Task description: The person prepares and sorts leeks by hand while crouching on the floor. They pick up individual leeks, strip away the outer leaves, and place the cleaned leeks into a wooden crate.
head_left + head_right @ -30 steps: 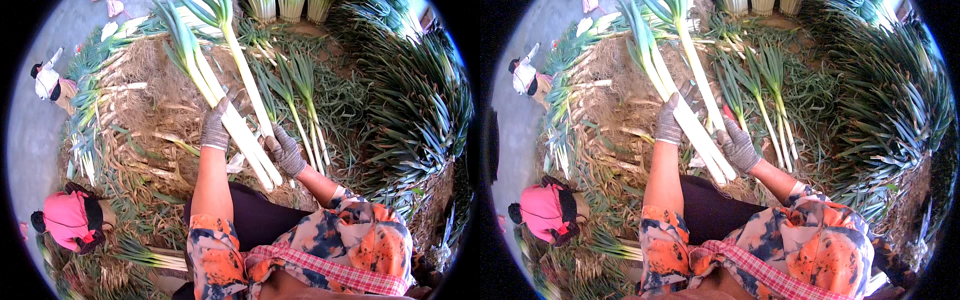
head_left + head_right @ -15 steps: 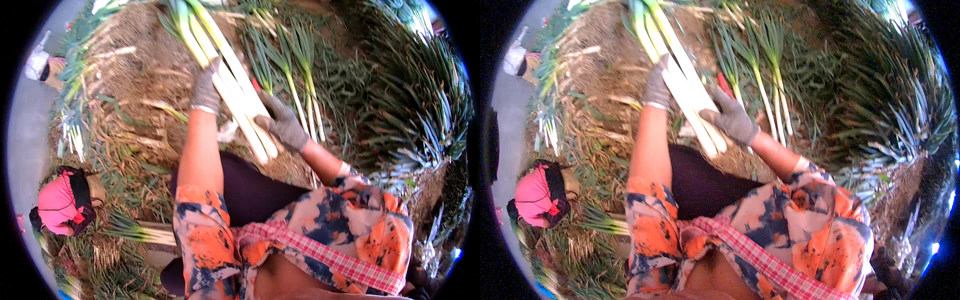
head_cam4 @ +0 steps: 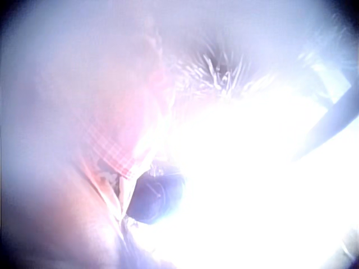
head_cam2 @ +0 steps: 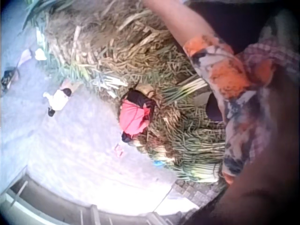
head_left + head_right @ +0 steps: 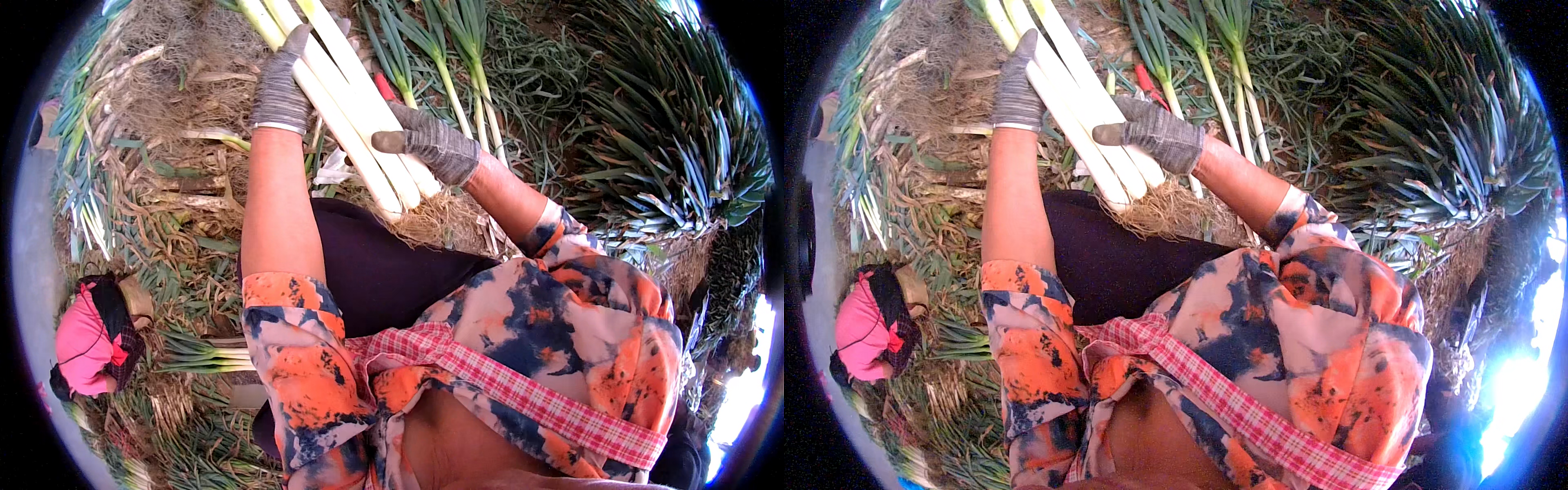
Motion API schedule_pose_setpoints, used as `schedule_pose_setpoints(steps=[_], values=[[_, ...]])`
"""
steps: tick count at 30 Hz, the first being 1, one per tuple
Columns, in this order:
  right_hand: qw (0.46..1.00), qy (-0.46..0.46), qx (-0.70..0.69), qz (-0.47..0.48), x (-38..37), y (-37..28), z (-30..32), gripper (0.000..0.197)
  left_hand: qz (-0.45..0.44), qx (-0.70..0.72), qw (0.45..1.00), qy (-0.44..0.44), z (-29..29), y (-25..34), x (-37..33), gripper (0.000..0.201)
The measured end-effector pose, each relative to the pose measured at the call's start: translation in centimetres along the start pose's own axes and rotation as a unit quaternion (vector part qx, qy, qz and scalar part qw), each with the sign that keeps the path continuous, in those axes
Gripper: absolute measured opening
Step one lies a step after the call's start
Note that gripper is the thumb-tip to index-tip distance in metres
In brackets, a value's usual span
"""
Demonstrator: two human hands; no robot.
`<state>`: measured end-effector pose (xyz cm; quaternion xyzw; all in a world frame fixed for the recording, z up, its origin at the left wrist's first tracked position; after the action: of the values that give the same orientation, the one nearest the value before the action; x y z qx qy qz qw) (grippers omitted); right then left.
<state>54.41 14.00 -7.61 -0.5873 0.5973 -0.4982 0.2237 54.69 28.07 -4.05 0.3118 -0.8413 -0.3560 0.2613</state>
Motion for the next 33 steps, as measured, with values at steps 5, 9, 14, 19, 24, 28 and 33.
schedule_pose_setpoints(steps=[5,9,14,19,24,28,33], values=[[0.975,-0.093,-0.192,-0.065,-0.1,0.0,-4.6,0.059,-0.001,0.063,0.998,-0.032,0.8,0.6,-0.5,0.046],[0.972,-0.128,-0.193,-0.042,2.0,-2.7,-5.9,0.047,-0.001,0.064,0.992,-0.107,-5.3,2.8,2.6,0.048],[0.985,-0.134,-0.103,0.023,2.8,-3.7,-10.7,0.063,-0.082,-0.034,0.996,0.027,-0.8,7.8,6.2,0.058],[0.852,0.003,0.417,0.318,2.4,-7.7,-14.2,0.084,-0.283,-0.253,0.892,0.244,0.2,14.3,13.6,0.065],[0.826,-0.049,0.447,0.339,1.4,-7.1,-21.3,0.086,-0.28,-0.113,0.911,0.281,8.8,18.4,16.2,0.036],[0.909,-0.19,0.217,0.3,1.9,-6.1,-28.4,0.084,-0.29,0.003,0.936,0.198,13.9,21.3,21.9,0.032],[0.952,-0.191,0.159,0.181,-2.8,-3.1,-35.6,0.054,-0.213,0.008,0.951,0.222,17.0,20.7,30.2,0.046]])
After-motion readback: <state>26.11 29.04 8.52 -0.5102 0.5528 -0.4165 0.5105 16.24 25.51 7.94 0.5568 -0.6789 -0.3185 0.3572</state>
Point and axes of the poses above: each hand's wrist, its own x-axis away from the middle knuckle, its own z-axis out of the back of the hand, y = z × x, the point moved 10 cm from there along -x, towards the middle knuckle, and after that the axes turned 14 degrees about y, right-handed, at the moved point
